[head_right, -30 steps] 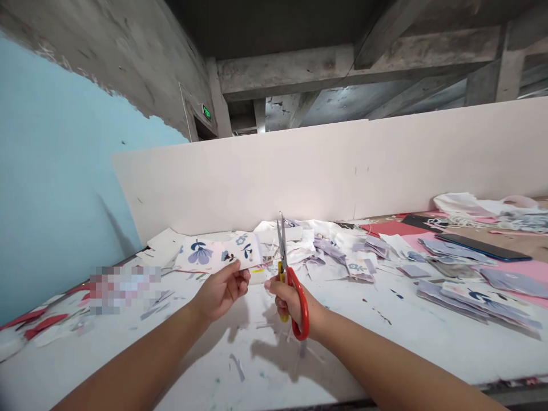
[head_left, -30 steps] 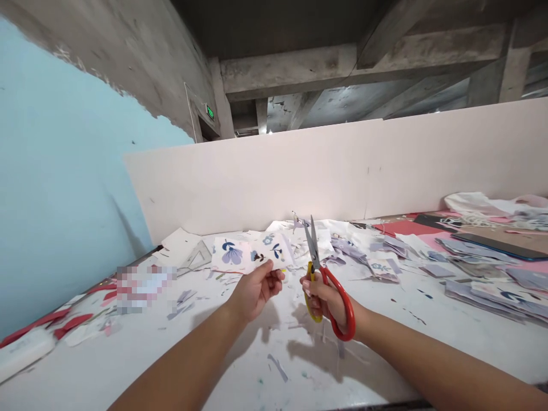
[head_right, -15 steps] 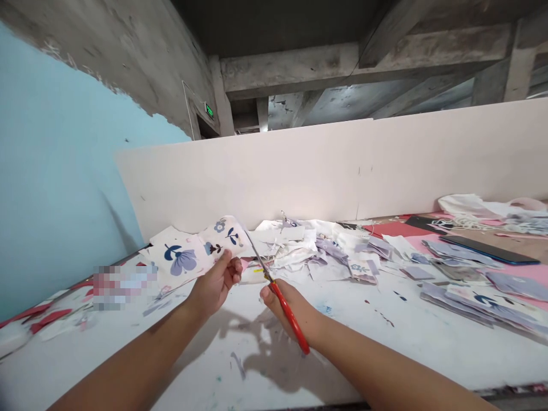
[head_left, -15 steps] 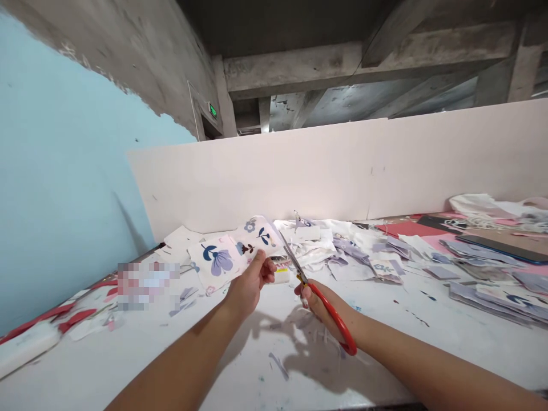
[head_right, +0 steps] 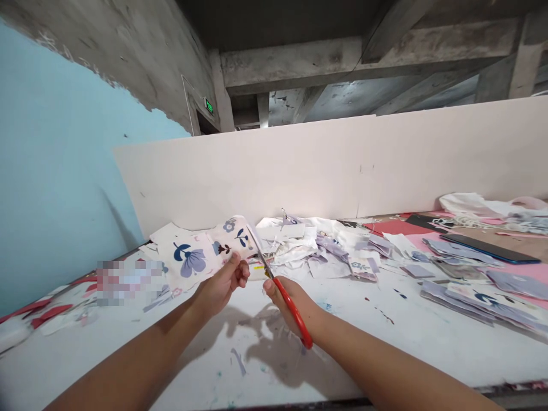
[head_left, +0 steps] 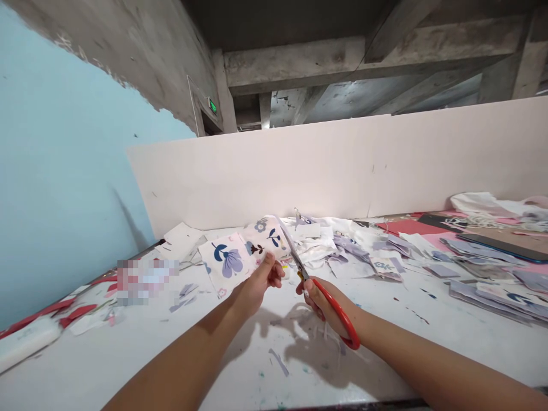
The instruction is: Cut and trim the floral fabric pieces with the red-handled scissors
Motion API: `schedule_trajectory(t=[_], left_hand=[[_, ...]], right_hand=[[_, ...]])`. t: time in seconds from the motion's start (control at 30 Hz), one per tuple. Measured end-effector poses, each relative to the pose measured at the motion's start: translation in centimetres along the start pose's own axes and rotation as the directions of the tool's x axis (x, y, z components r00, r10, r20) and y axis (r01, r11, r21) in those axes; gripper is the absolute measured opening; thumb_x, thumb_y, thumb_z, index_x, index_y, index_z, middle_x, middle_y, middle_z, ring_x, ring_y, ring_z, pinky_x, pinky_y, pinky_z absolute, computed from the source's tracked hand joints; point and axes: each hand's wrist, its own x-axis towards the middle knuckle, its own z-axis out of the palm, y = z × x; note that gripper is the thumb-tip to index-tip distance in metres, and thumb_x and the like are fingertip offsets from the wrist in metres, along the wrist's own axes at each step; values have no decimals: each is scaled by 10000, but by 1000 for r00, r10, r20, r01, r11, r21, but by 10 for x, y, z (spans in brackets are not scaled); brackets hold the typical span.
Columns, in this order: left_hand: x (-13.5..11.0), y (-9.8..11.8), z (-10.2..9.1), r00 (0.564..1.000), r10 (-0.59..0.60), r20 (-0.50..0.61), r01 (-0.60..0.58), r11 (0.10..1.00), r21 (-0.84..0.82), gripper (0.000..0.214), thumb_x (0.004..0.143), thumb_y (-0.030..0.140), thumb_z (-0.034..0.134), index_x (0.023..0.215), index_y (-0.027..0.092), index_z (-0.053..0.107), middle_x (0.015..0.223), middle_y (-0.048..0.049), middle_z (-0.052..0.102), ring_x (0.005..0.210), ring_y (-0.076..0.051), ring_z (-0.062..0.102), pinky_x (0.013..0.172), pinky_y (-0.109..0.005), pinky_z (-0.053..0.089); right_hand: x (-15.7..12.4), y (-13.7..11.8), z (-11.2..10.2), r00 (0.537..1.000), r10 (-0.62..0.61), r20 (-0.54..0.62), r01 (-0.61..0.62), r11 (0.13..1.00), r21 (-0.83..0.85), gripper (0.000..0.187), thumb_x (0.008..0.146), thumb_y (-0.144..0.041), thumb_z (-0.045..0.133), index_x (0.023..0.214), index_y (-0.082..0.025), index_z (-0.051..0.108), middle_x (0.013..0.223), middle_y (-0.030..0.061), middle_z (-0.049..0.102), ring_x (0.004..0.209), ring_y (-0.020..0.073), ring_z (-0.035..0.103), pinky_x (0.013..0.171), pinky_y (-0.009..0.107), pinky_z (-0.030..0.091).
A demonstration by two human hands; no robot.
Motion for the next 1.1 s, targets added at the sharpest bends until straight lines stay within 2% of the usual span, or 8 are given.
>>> schedule_trajectory(t=[0.23,0.6,0.9,1.0,1.1], left_hand=[[2,-3,-4,1000,-4,22,3,999,41,474,682,622,498,606,156,533,621,10,524,511,-69,426,600,-239,367],[3,-4,-4,1000,9,28,-9,1000,-6,425,694,574,533,611,157,523,611,24,520,500,-55,426,579,-218,369],[3,-4,-6,999,7,31,-7,1000,0,459,692,607,501,608,156,522,619,11,529,501,-63,426,593,-228,380],[2,-3,-5,999,-8,46,7,1000,16,446,720,583,486,603,155,527,617,11,530,499,-62,429,585,-226,370],[2,-2,-5,998,-6,63,4,999,39,425,750,549,470,602,155,529,613,9,527,504,-68,439,579,-228,366]], right_hand=[[0,-2,0,1000,19,-6,-18,999,47,566,730,-716,308,738,-177,481,537,-60,288,451,76,221,396,218,238],[1,0,1,994,102,31,-106,983,148,512,736,-684,366,692,-179,438,512,-80,271,423,54,181,373,188,177],[2,1,4,989,147,23,-149,973,176,537,680,-734,380,650,-198,385,479,-89,256,397,49,178,357,182,175],[1,1,5,992,125,26,-128,974,188,544,666,-745,383,652,-201,376,492,-85,271,399,49,184,355,182,174],[0,4,5,996,72,43,-80,973,216,512,709,-713,369,684,-203,379,538,-74,286,417,53,190,363,184,192]])
